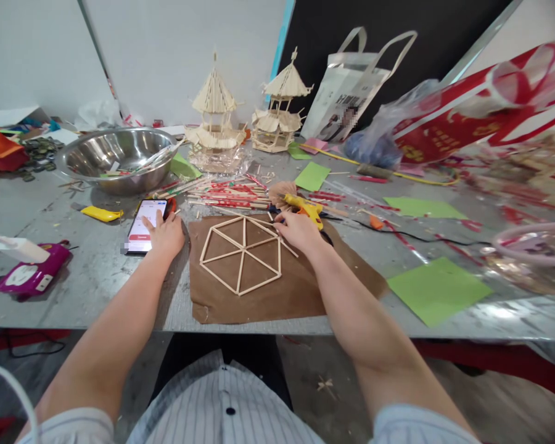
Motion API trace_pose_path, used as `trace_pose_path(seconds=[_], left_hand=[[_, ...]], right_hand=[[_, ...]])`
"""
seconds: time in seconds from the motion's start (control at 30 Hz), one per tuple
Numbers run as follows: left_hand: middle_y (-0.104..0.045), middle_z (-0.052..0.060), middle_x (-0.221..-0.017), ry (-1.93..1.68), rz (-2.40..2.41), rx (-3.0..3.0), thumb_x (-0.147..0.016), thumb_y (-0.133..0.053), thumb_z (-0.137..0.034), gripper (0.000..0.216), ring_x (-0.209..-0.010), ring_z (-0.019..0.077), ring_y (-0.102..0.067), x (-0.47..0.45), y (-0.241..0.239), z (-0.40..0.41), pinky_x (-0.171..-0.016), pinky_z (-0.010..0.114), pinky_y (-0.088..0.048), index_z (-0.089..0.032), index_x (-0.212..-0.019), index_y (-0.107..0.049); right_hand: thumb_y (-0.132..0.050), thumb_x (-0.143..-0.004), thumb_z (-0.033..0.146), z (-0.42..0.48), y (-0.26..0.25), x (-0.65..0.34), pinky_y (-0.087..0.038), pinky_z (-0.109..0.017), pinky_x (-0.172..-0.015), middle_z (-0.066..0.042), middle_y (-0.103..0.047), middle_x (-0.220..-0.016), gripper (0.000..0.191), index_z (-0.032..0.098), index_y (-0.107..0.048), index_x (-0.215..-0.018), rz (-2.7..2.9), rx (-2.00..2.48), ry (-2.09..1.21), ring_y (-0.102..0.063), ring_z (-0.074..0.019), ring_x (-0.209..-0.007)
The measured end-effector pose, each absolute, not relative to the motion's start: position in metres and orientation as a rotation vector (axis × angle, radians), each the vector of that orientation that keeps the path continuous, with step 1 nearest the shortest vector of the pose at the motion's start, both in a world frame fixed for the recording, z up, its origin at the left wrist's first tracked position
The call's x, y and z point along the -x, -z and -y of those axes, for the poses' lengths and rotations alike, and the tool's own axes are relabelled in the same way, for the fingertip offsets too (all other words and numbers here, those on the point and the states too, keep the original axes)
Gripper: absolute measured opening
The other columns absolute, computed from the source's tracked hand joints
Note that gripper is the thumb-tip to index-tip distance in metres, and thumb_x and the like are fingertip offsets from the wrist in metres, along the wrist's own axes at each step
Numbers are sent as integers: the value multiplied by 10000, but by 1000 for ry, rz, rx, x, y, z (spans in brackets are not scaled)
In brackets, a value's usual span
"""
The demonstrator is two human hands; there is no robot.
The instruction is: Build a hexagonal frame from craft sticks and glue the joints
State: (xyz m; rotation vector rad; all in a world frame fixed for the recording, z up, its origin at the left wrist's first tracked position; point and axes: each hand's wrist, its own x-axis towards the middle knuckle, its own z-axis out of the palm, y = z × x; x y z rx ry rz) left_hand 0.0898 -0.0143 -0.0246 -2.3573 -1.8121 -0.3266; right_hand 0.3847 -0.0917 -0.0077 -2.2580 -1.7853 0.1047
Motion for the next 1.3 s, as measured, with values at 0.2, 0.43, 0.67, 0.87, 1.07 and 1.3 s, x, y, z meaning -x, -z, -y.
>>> trace_pose_path(seconds=[0.2, 0.43, 0.67, 0.87, 1.07, 1.3], left_hand=[[-552, 117, -1111, 331, 1780, 2345, -747, -313, -134, 384, -1218, 336, -239, -91, 21, 17, -919, 661, -26, -182, -1021, -577], [-563, 154, -1034, 280, 1816, 2230, -747, -320, -150, 386, -1140, 329, -329, -93, 21, 17, -926, 633, -90, -148, -1051, -559], [-569, 169, -970, 235, 1789, 2178, -711, -341, -128, 385, -1070, 326, -384, -90, 18, 17, -918, 583, -141, -130, -1004, -592], [-596, 160, -906, 137, 1731, 2237, -706, -357, -136, 325, -1011, 315, -422, -92, 8, 25, -861, 470, -251, -125, -869, -637], [-592, 169, -941, 52, 1735, 2338, -717, -366, -179, 337, -975, 306, -468, -93, 1, 30, -784, 415, -345, -116, -930, -620], [-579, 149, -972, -75, 1783, 2396, -710, -354, -148, 350, -899, 255, -549, -92, -4, 36, -706, 334, -434, -138, -954, -604]], right_hand=[[-465, -715, 357, 100, -3, -389, -381, -267, -629, -54, -638, -890, 234, 221, -638, -796, 1955, 2428, -151, -562, -201, -824], [-505, -652, 336, 106, -8, -390, -376, -257, -600, -51, -633, -954, 288, 221, -617, -890, 2195, 2421, -294, -565, -199, -826], [-467, -657, 267, 101, -5, -384, -394, -270, -620, -72, -636, -945, 265, 211, -640, -850, 2100, 2482, -256, -570, -220, -851], [-459, -629, 276, 100, -4, -384, -407, -289, -604, -122, -639, -892, 278, 163, -658, -788, 2141, 2561, -271, -580, -246, -830], [-444, -650, 291, 101, -5, -385, -406, -293, -603, -110, -636, -911, 276, 168, -649, -786, 2149, 2556, -220, -578, -246, -829], [-406, -728, 318, 100, -1, -385, -396, -285, -634, -76, -643, -917, 268, 202, -631, -817, 2084, 2432, -68, -567, -228, -863]])
